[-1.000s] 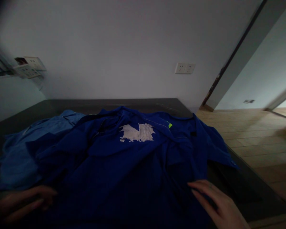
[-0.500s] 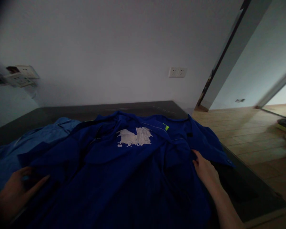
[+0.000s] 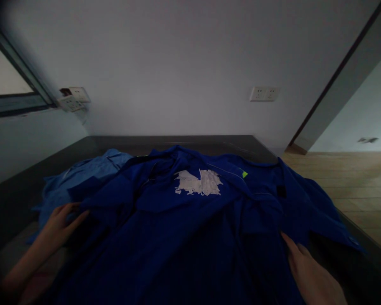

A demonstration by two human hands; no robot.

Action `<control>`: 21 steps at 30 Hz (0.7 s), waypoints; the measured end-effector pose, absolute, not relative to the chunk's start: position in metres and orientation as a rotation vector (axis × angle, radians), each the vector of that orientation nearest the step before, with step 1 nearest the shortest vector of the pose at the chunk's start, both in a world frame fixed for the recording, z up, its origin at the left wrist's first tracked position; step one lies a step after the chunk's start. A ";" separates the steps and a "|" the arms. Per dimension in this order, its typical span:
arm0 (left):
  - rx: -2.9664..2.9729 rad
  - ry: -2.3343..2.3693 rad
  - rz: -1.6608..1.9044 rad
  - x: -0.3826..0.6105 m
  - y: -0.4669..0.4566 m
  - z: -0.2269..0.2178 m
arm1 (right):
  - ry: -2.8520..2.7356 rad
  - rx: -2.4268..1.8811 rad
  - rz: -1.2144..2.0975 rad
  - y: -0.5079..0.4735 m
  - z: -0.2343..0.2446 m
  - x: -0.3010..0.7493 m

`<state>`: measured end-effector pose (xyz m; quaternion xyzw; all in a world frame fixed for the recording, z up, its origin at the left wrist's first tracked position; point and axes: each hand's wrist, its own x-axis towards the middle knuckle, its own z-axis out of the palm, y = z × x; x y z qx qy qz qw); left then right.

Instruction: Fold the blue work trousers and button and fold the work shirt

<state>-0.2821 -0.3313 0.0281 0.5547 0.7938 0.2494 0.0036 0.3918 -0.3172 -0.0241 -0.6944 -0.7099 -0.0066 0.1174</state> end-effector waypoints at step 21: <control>1.178 1.993 1.276 -0.274 -0.318 0.041 | -2.760 -0.739 -0.133 -0.334 -0.023 0.156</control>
